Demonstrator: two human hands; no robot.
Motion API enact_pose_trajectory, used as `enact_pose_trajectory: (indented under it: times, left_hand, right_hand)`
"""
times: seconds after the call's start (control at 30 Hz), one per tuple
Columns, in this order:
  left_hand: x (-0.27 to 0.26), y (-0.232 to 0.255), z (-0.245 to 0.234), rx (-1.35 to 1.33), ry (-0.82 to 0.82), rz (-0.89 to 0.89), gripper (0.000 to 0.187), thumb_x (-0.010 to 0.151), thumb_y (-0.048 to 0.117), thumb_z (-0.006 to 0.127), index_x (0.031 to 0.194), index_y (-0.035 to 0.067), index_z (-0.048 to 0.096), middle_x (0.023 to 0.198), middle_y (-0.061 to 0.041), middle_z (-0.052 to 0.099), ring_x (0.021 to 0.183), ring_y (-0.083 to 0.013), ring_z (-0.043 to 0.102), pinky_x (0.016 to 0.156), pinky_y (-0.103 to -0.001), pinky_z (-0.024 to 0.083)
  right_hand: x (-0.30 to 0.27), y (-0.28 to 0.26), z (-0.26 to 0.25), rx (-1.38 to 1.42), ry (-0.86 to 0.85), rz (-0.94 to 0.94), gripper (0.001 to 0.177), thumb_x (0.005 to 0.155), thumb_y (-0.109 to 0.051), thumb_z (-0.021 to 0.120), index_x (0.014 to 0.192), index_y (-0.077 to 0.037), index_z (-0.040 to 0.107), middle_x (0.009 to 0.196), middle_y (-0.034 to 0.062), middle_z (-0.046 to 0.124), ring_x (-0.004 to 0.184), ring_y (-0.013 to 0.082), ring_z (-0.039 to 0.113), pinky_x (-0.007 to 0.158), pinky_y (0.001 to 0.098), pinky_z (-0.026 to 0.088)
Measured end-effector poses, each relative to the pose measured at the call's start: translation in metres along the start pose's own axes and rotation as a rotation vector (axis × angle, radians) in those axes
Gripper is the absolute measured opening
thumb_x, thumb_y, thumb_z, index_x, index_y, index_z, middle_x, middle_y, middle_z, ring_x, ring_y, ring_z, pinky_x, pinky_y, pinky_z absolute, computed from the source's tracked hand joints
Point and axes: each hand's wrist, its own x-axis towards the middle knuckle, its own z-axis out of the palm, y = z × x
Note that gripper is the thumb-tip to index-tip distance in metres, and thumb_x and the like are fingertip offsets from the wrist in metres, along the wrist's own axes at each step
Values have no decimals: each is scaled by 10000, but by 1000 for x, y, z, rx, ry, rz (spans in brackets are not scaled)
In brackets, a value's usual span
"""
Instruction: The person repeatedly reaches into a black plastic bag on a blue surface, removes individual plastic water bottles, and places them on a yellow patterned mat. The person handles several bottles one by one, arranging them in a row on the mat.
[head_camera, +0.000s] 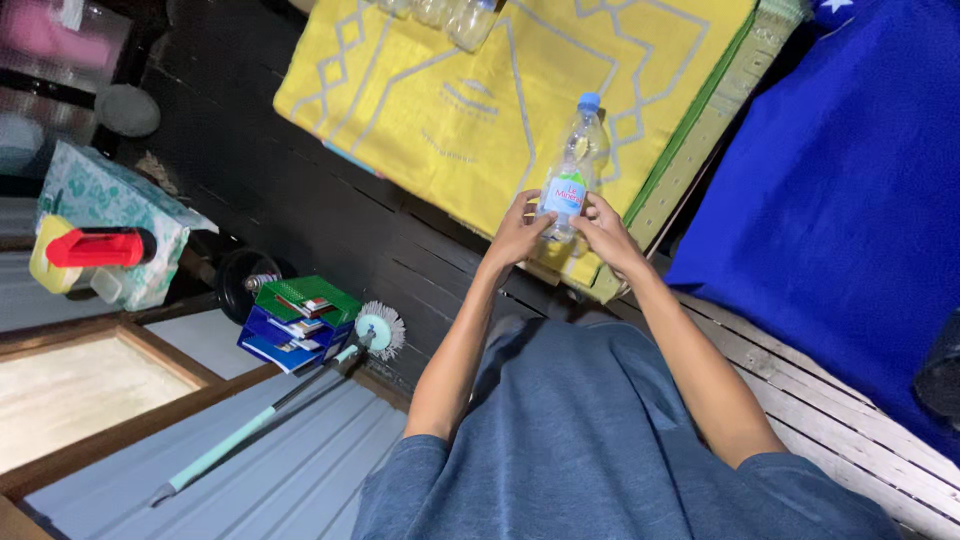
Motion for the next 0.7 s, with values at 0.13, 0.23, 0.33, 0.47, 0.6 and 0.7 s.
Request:
enact_pose_trajectory:
  times: [0.13, 0.23, 0.33, 0.47, 0.6, 0.7]
  left_hand:
    - [23, 7, 2, 92, 26, 94, 775, 811, 154, 809, 1471, 21, 425, 1296, -210, 591, 1071, -290, 664, 860, -393, 568]
    - [39, 15, 0, 316, 42, 224, 902, 699, 111, 889, 1479, 11, 447, 1203, -263, 601, 1081, -366, 629, 903, -448, 540]
    - [61, 27, -4, 396, 34, 153, 919, 678, 151, 866, 1493, 47, 452, 1087, -237, 637, 989, -368, 639, 877, -452, 534]
    - [97, 37, -8, 414, 37, 347, 902, 689, 128, 882, 1469, 51, 434, 1158, -229, 581, 1072, -381, 579, 928, -457, 497]
    - [140, 61, -14, 442, -32, 333, 884, 747, 151, 882, 1477, 39, 395, 1185, -236, 571, 1101, -382, 578, 972, -454, 493]
    - [164, 81, -19, 379, -83, 312, 845, 754, 138, 869, 1464, 31, 424, 1250, -250, 561, 1164, -394, 568, 991, -449, 496]
  right_hand:
    - [26, 4, -10, -14, 33, -51, 741, 923, -122, 705, 1557, -2, 340, 1265, 149, 648, 1007, 185, 677, 790, 298, 545]
    - [44, 4, -13, 12, 81, -80, 809, 909, -92, 707, 1581, 0, 266, 1346, 172, 605, 1046, 201, 685, 790, 307, 570]
    - [62, 2, -15, 52, 141, -107, 828, 894, -43, 686, 1590, -13, 239, 1430, 179, 553, 1105, 213, 670, 796, 328, 579]
    - [87, -8, -15, 10, 209, -177, 785, 916, -3, 667, 1600, -13, 281, 1464, 204, 555, 1189, 232, 664, 912, 334, 601]
    - [109, -37, -14, -61, 318, -198, 774, 924, -10, 684, 1596, -25, 301, 1442, 204, 585, 1178, 246, 688, 925, 323, 579]
    - [123, -65, -15, -129, 399, -121, 747, 936, -15, 663, 1603, -52, 329, 1400, 195, 623, 1134, 245, 686, 910, 314, 571]
